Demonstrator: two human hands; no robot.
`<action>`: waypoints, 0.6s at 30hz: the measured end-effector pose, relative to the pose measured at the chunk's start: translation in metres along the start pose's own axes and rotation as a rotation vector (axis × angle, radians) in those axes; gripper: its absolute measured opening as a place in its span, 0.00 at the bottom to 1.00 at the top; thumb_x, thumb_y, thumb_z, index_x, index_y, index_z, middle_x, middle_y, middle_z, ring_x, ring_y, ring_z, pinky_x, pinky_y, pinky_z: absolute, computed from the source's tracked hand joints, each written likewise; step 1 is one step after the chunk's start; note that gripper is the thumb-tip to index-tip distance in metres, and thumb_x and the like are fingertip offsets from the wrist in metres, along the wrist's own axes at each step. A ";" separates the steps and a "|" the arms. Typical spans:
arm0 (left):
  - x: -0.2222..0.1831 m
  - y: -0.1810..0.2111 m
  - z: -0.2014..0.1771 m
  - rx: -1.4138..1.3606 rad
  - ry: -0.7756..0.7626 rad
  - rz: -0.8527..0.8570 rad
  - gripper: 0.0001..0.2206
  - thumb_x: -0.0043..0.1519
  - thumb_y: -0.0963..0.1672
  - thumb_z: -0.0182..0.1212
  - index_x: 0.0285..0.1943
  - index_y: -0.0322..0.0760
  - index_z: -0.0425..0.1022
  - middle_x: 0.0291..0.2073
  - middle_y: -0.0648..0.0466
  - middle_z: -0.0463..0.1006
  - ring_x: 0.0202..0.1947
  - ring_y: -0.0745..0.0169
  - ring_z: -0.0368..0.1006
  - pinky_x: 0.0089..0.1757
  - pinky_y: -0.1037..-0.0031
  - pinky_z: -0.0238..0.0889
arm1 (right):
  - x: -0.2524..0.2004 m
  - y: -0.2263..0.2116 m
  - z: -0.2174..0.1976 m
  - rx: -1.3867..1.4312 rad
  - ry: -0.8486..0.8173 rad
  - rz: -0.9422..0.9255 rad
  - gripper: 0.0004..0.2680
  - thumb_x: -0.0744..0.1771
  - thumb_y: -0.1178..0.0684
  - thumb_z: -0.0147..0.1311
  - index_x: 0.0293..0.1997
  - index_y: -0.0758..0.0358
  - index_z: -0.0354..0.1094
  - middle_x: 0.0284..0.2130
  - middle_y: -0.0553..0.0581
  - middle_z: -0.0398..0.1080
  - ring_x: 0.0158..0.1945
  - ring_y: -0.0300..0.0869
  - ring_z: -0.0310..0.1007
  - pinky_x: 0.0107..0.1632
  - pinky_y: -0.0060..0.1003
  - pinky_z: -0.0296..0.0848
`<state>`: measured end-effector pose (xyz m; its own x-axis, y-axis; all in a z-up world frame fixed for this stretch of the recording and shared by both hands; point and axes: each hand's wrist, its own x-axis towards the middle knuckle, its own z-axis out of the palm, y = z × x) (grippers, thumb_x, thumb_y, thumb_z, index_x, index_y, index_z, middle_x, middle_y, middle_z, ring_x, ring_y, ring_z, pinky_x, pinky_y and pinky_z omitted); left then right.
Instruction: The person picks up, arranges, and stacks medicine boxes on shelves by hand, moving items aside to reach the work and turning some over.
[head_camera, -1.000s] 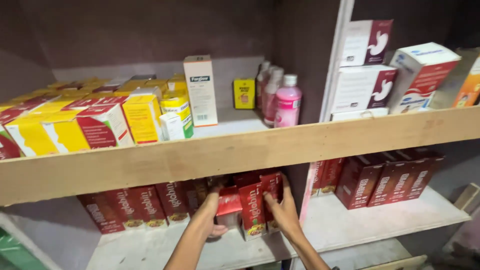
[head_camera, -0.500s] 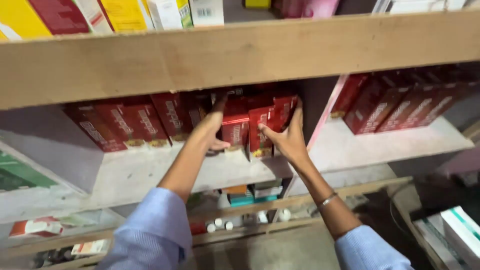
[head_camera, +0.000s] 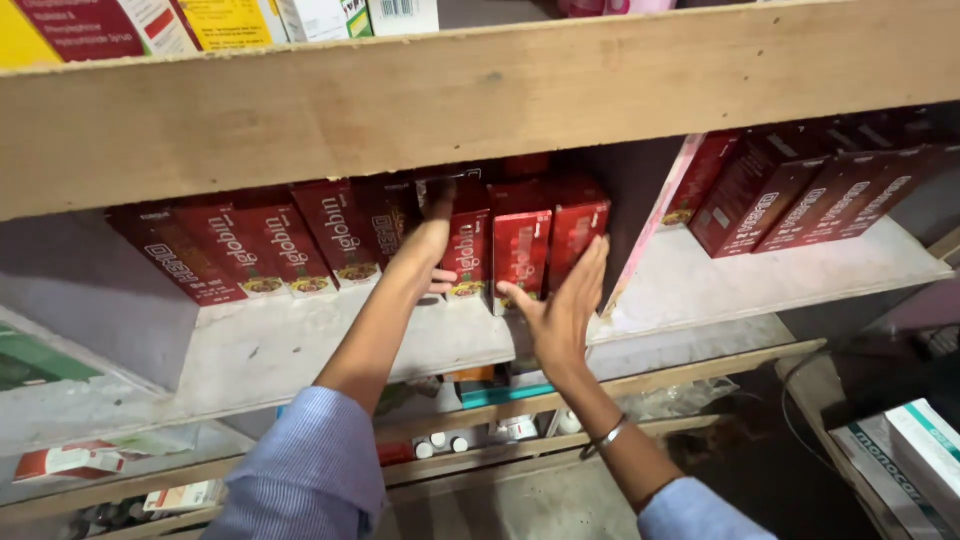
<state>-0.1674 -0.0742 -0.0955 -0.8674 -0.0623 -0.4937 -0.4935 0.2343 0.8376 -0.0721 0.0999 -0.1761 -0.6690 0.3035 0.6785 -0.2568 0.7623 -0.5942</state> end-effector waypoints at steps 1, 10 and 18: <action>0.001 -0.001 0.001 0.013 0.008 0.001 0.54 0.46 0.73 0.35 0.81 0.53 0.48 0.71 0.43 0.64 0.48 0.39 0.79 0.43 0.55 0.73 | -0.005 0.000 0.001 -0.014 0.009 -0.008 0.51 0.57 0.38 0.74 0.75 0.76 0.28 0.73 0.82 0.37 0.77 0.68 0.39 0.75 0.57 0.43; -0.004 -0.003 0.002 0.075 0.035 0.040 0.56 0.42 0.74 0.31 0.80 0.55 0.51 0.58 0.37 0.77 0.44 0.43 0.80 0.39 0.57 0.73 | -0.013 0.003 0.021 0.101 0.047 0.025 0.48 0.61 0.37 0.69 0.77 0.74 0.26 0.75 0.81 0.29 0.78 0.70 0.32 0.76 0.58 0.39; -0.005 -0.006 0.002 0.090 -0.014 0.186 0.52 0.43 0.73 0.32 0.68 0.48 0.72 0.49 0.43 0.82 0.36 0.47 0.77 0.33 0.57 0.72 | 0.011 0.020 0.036 0.068 -0.088 -0.033 0.45 0.66 0.33 0.63 0.77 0.76 0.26 0.75 0.83 0.32 0.80 0.70 0.32 0.78 0.57 0.37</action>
<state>-0.1596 -0.0732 -0.0988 -0.9419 0.0033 -0.3358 -0.3165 0.3259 0.8909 -0.1099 0.0983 -0.1962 -0.7169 0.2252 0.6598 -0.3247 0.7297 -0.6018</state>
